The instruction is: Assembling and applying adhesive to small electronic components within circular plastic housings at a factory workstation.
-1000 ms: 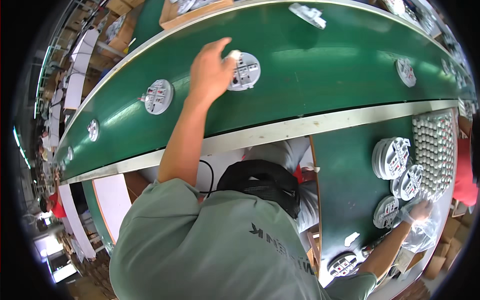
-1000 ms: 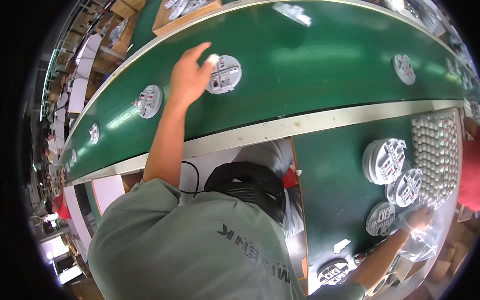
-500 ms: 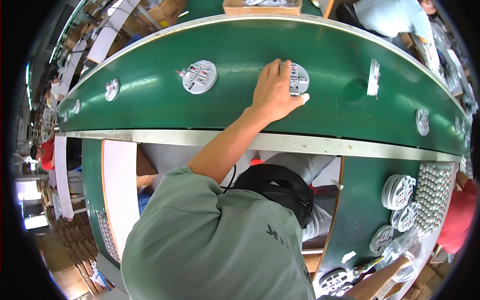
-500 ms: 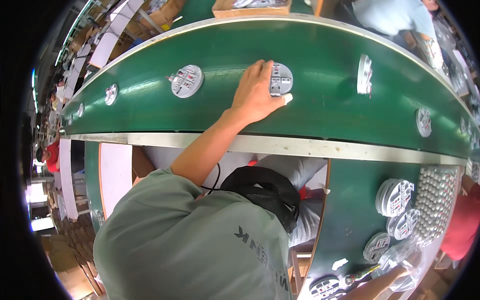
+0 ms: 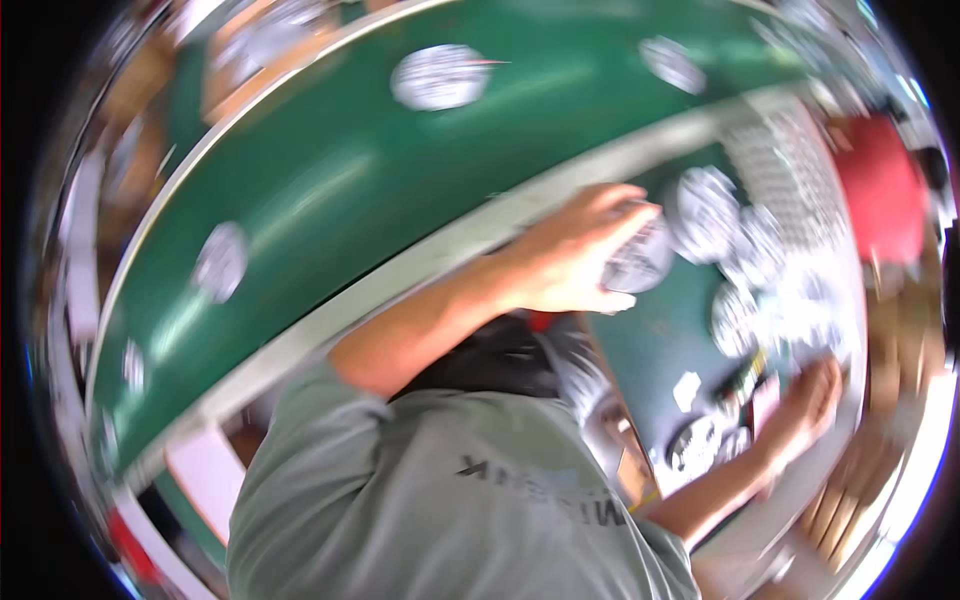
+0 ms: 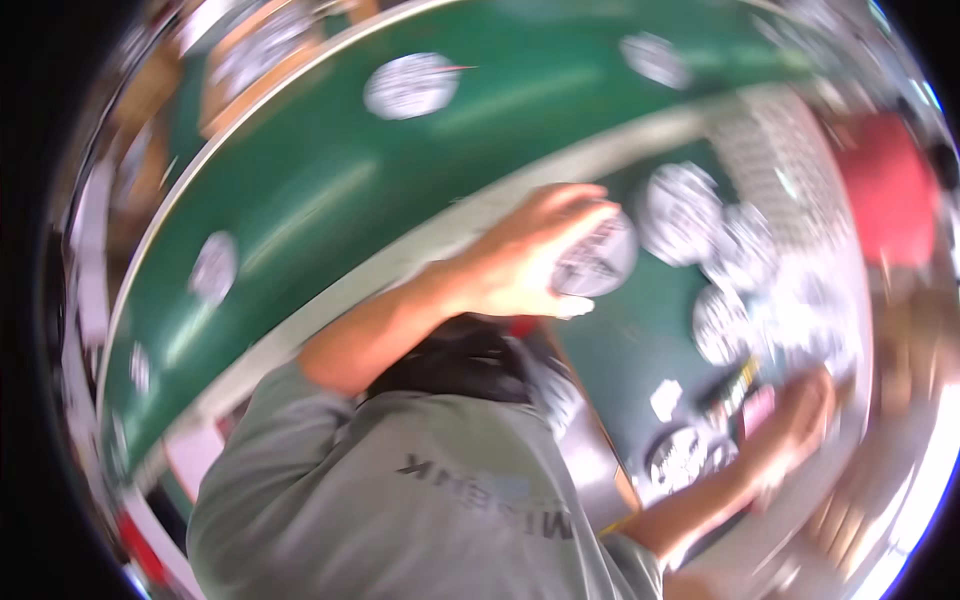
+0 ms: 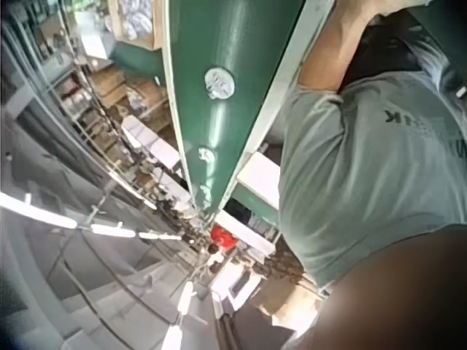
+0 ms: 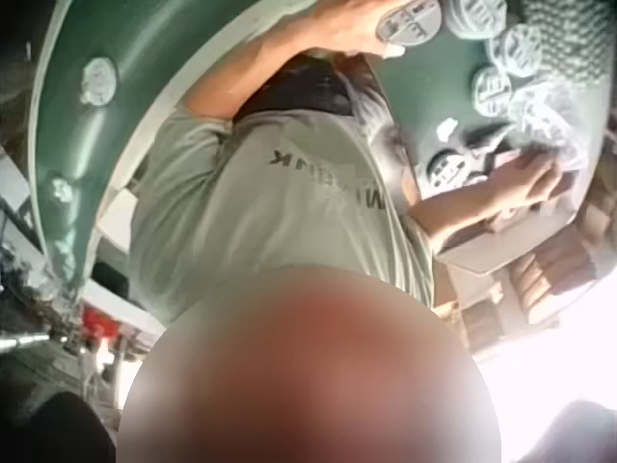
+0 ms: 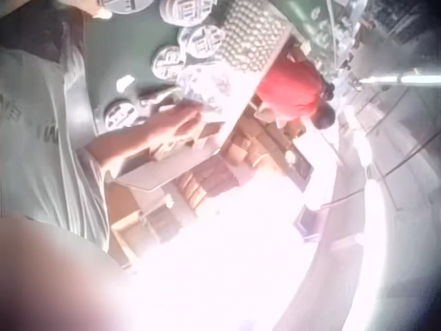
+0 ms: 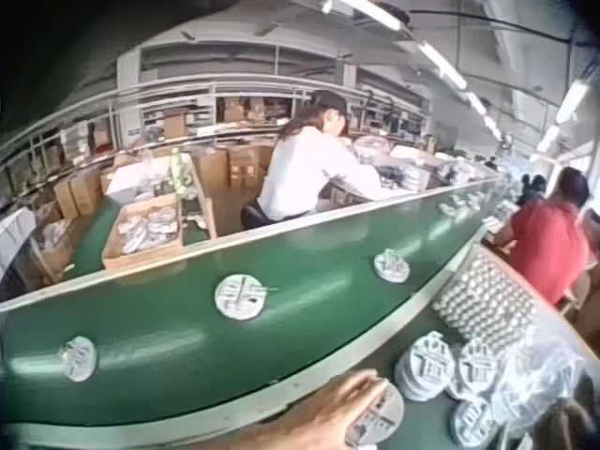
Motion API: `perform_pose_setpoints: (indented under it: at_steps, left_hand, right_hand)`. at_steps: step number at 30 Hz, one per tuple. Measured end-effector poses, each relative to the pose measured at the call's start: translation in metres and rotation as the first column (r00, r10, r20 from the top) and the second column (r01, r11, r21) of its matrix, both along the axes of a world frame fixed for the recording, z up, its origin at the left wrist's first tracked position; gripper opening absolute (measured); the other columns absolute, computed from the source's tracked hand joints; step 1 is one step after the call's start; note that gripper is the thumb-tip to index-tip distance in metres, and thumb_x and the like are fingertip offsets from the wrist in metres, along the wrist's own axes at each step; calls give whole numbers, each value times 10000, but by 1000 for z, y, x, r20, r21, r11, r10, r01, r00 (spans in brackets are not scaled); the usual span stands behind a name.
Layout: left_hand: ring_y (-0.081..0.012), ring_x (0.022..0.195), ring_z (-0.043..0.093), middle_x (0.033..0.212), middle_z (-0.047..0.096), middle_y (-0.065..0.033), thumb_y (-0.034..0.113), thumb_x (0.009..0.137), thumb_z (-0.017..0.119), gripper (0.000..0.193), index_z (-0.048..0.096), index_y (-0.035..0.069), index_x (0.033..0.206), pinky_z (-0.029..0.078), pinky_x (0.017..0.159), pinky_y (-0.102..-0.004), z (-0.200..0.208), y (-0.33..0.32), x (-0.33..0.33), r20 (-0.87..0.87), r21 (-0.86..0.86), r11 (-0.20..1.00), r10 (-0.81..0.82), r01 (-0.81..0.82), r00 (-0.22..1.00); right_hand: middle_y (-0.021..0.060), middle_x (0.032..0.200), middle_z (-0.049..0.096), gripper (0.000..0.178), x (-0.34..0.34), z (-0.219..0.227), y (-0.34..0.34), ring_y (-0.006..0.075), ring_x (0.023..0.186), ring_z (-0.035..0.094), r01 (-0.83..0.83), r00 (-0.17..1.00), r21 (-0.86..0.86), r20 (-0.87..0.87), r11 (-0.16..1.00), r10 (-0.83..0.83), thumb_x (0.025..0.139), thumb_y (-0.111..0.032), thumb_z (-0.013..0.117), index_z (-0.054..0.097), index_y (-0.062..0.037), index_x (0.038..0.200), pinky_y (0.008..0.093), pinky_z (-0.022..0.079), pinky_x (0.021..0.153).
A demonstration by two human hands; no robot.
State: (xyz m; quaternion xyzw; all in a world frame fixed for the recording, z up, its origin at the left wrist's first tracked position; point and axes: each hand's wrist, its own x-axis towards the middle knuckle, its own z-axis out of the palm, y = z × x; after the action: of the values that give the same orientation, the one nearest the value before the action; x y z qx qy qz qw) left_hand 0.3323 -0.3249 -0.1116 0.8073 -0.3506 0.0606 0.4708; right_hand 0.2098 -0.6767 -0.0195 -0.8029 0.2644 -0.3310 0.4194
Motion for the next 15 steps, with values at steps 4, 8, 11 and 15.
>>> perform_pose_setpoints:
  at_steps: [4, 8, 11, 15]
  left_hand:
    - [-412, 1496, 418, 1597, 433, -224, 197, 663, 912, 940, 530, 14, 1502, 378, 1244, -490, -13, -27, 10, -67, 202, 944, -252, 260, 965]
    - [-395, 1532, 394, 1644, 412, -210, 181, 682, 878, 894, 554, 8, 1497, 355, 1257, -471, -16, -37, 14, -6, 272, 923, -282, 273, 959]
    - [-383, 1501, 456, 1646, 430, -211, 182, 768, 824, 837, 532, 19, 1535, 392, 1232, -465, -10, -44, 4, -121, 234, 968, -68, 95, 990]
    - [-398, 1433, 533, 1594, 487, -234, 209, 855, 780, 725, 553, 25, 1518, 476, 1158, -456, -25, -45, 11, 12, 243, 965, -109, 103, 994]
  right_hand:
    - [-3, 920, 562, 59, -21, 23, 107, 129, 909, 560, -804, 454, 107, 745, 584, 489, 1042, -124, 662, 658, -117, 1100, 495, 478, 1034]
    - [5, 922, 574, 66, -62, 15, 85, 131, 897, 568, -572, 673, 170, 657, 803, 340, 1040, -117, 658, 659, -104, 1105, 477, 482, 998]
    - [13, 924, 585, 74, -88, 5, 68, 133, 886, 576, -451, 778, 245, 580, 859, 243, 1038, -111, 655, 660, -92, 1110, 459, 486, 963]
    - [23, 927, 600, 86, -89, -7, 41, 135, 870, 587, -376, 845, 333, 505, 865, 173, 1036, -102, 649, 661, -75, 1116, 435, 492, 915]
